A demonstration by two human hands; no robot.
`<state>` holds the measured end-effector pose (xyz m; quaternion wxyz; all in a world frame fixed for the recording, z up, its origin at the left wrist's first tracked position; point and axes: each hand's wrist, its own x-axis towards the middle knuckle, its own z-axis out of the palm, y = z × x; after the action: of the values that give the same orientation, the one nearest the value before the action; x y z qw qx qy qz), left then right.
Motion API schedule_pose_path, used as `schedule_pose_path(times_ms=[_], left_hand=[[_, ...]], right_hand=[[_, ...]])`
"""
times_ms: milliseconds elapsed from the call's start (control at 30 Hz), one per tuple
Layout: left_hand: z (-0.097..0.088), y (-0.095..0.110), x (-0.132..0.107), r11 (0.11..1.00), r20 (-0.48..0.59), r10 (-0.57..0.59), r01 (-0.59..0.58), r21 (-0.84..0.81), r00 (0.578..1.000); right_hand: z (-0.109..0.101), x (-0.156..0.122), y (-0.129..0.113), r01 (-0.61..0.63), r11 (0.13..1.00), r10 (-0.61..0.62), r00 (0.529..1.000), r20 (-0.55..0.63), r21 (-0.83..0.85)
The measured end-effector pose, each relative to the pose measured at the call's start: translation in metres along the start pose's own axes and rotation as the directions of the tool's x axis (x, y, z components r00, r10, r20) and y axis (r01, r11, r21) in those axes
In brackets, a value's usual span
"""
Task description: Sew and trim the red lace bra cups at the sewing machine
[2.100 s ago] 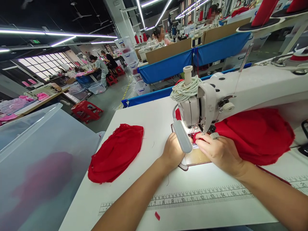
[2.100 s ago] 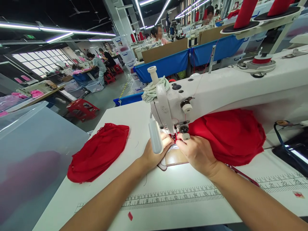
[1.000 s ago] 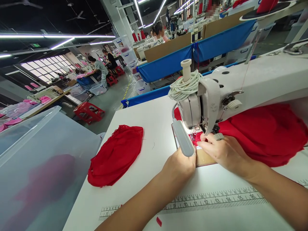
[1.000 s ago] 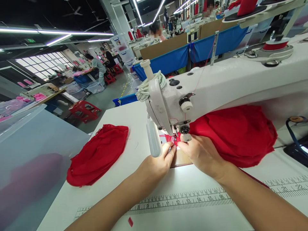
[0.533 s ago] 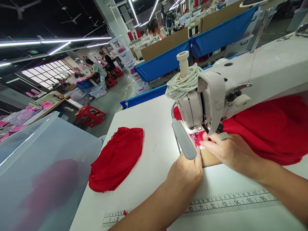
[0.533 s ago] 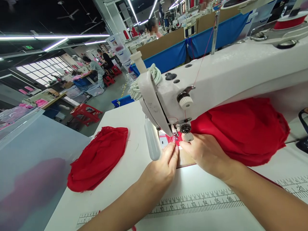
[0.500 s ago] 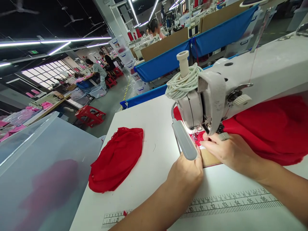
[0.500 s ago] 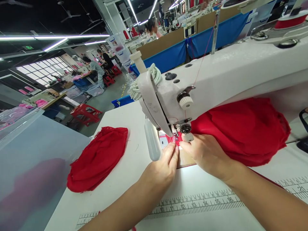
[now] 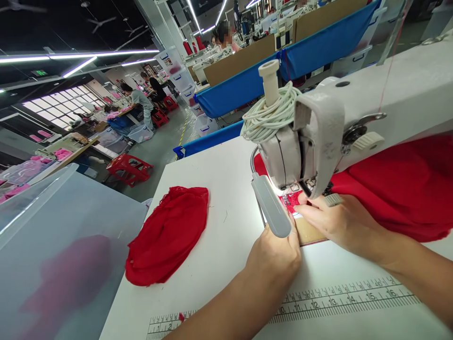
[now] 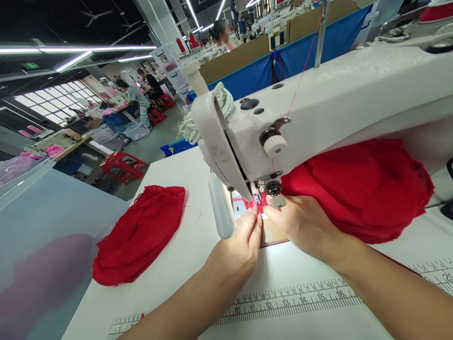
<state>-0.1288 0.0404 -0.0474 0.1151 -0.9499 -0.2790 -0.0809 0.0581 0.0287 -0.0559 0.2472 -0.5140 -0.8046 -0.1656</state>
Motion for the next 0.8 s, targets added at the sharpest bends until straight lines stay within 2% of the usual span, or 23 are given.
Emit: schedule_pose_path(times_ms=[233, 300, 433, 567, 667, 800], left_hand=[[-0.007, 0.000, 0.000, 0.996, 0.027, 0.019, -0.021, 0.083, 0.999], [-0.007, 0.001, 0.000, 0.995, 0.012, 0.034, -0.035, 0.093, 0.999], [-0.004, 0.001, 0.000, 0.995, -0.018, 0.050, -0.048, 0.087, 0.999], [-0.003, 0.001, 0.002, 0.999, 0.001, 0.005, -0.005, 0.053, 1.000], [-0.005, 0.000, 0.003, 0.999, 0.039, 0.015, -0.016, 0.032, 0.999], [-0.007, -0.001, 0.004, 0.998, 0.076, 0.044, -0.046, 0.031, 0.996]], right_hand=[[0.008, -0.004, 0.000, -0.056, 0.998, 0.056, 0.998, -0.004, -0.036], [0.011, -0.005, -0.001, -0.122, 0.992, 0.122, 0.993, -0.003, -0.011], [0.013, -0.004, 0.000, -0.276, 0.956, 0.268, 0.959, 0.087, 0.095], [0.013, -0.002, 0.001, -0.328, 0.923, 0.292, 0.938, 0.188, 0.201], [0.015, -0.005, 0.003, -0.312, 0.922, 0.276, 0.945, 0.178, 0.229], [0.019, -0.010, 0.005, -0.211, 0.963, 0.191, 0.973, 0.129, 0.166]])
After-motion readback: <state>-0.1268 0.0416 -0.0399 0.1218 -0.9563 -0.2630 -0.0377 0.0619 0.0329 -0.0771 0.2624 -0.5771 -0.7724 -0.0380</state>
